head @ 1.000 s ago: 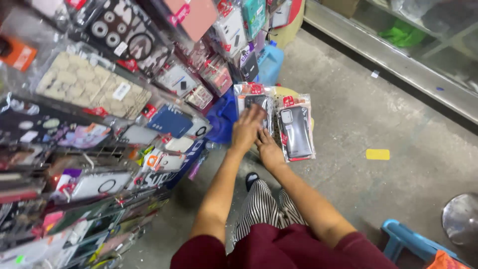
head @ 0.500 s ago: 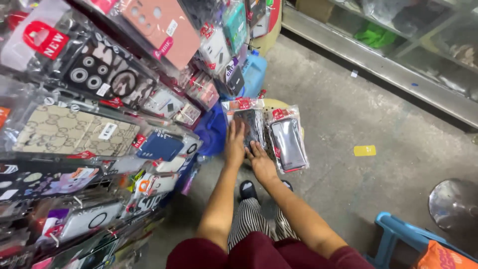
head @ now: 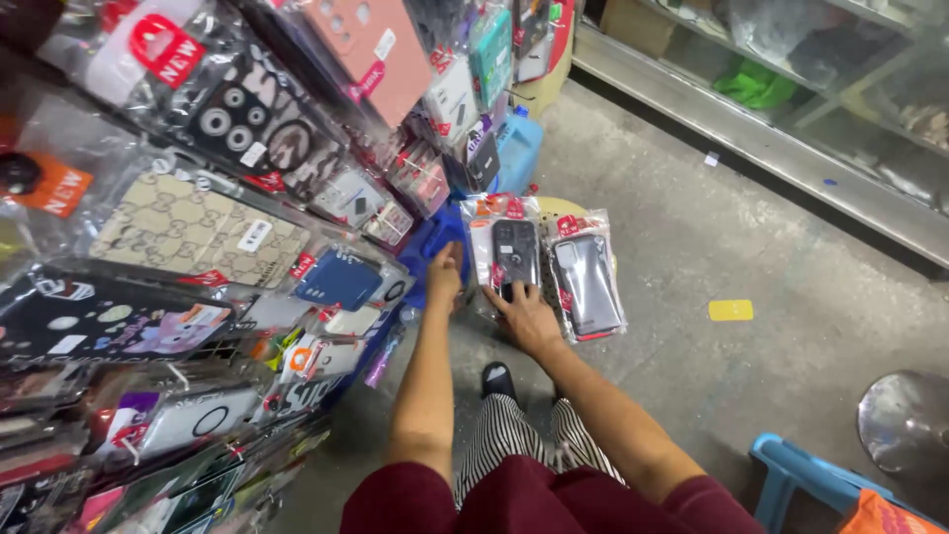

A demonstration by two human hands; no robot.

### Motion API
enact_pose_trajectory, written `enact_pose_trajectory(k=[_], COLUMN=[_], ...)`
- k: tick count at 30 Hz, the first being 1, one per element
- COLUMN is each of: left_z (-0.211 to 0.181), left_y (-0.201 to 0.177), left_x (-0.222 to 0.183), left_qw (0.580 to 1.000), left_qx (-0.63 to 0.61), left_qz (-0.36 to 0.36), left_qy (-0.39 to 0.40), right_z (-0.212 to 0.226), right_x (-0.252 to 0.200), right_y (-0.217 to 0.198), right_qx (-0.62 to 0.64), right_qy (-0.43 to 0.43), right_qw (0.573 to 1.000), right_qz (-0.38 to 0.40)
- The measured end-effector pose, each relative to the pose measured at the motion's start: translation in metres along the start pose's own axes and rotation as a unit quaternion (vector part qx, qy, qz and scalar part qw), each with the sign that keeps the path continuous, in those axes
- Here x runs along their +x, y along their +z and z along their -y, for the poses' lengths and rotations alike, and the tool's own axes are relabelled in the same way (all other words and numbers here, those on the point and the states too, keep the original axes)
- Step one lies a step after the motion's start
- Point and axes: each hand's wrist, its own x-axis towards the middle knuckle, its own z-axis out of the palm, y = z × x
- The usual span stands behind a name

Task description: Organizing and selecting various mobile phone cases on a retail display rack.

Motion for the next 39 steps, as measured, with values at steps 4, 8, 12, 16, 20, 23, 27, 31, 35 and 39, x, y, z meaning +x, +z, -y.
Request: enact_pose_trajectory(k=[4, 8, 12, 16, 20, 23, 27, 31, 35, 39], left_z=[-0.008, -0.007, -0.048, -0.042, -0.077, -0.070, -0.081, -0.072, -0.077, -0.090], left_y=[0.031, 0.039, 0.018, 0.006, -0.027, -0.023, -0.004, 0.012, 0.058, 0.091], left_x=[0.008, 0.005, -0.027, -0.029, -0.065, -0.072, -0.115, -0.113, -0.064, -0.011], left_qw=[0.997, 0.996, 0.969, 0.961, 0.995, 0.969, 0.942, 0.779, 0.710, 0.698], left_qx=[0.018, 0.070, 0.206, 0.230, 0.046, 0.046, 0.095, 0.453, 0.522, 0.532], left_qz=[0.070, 0.052, 0.102, 0.126, 0.046, -0.042, -0.007, 0.185, 0.162, 0.108], left_qy=[0.013, 0.027, 0.094, 0.090, 0.082, 0.237, 0.323, 0.392, 0.444, 0.468], right_z=[-0.006, -0.001, -0.002, 0.004, 0.007, 0.005, 0.008, -0.004, -0.013, -0.010], right_x=[0.007, 0.010, 0.015, -0.002, -0.003, -0.005, 0.003, 0.020, 0.026, 0.020], right_y=[0.009, 0.006, -0.024, -0.085, -0.067, -0.002, -0.018, -0.016, -0.004, -0.007], right_qx=[-0.073, -0.121, -0.125, 0.092, 0.433, 0.468, 0.488, 0.471, 0.476, 0.478], right_qy=[-0.021, 0.002, 0.040, 0.101, 0.235, 0.278, 0.325, 0.315, 0.319, 0.321], right_qw=[0.997, 0.989, 0.982, 0.974, 0.829, 0.820, 0.805, 0.823, 0.820, 0.817], right_qz=[-0.016, -0.084, -0.133, -0.182, -0.264, -0.175, -0.093, -0.027, 0.016, 0.025])
